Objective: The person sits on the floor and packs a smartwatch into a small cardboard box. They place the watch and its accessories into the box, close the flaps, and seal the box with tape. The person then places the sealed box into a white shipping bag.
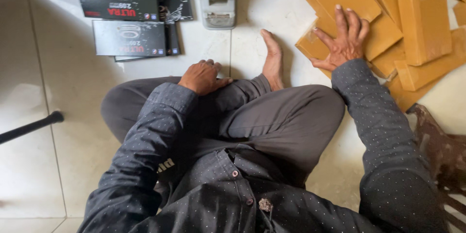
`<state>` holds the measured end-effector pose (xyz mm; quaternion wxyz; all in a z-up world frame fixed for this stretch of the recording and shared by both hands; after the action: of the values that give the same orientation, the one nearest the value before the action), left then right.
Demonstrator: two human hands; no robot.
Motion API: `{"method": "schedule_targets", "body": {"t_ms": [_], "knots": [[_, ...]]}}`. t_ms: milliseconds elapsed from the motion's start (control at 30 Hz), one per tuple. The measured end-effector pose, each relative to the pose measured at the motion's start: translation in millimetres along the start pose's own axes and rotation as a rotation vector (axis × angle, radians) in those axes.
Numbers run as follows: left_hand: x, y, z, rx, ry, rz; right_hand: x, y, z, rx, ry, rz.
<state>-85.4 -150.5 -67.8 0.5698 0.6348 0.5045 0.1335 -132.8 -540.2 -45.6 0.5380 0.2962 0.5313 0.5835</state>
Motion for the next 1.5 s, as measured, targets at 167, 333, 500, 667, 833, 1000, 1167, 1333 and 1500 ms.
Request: {"method": "schedule_targets", "body": {"t_ms": [167,333,500,667,833,1000,1167,1333,1500], "knots": [[5,-4,6,-0.055,-0.015,-0.003,46,-34,73,-0.007,0.241,-0.018],[11,-1,5,-0.099,-0.008,-0.015,12,4,61,-0.293,-0.174,0.456],[24,28,18,-0.601,0.218,-0.175,-11,42,23,-0.227,-0.512,0.458],[49,50,47,-0.933,0.242,-0.471,-38,21,3,0.070,-1.119,0.422],[68,48,86,-0.768,0.198,-0.496,-33,2,-69,0.257,-1.545,0.466],[79,44,110,-0.684,0.208,-0.506,-15,1,-75,0.065,-1.362,0.695],[83,38,108,-0.711,0.230,-0.526,6,14,-3,0.419,-1.322,0.924],[87,38,113,-0.715,0.180,-0.469,41,18,78,0.576,-0.710,0.419],[88,38,118,-0.605,0.234,-0.447,128,-100,176,-0.036,-0.897,1.758]]}}
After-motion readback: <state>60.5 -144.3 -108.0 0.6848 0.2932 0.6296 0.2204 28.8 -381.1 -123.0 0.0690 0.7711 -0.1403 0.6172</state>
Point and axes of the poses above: each hand's wrist, its own z-axis towards the middle knuckle, its own y-axis out of the back of the hand, x = y × z, the point moved 6 cm from there along z, towards the middle knuckle, and after that the axes turned 11 degrees about -x, right-handed, at the moved point
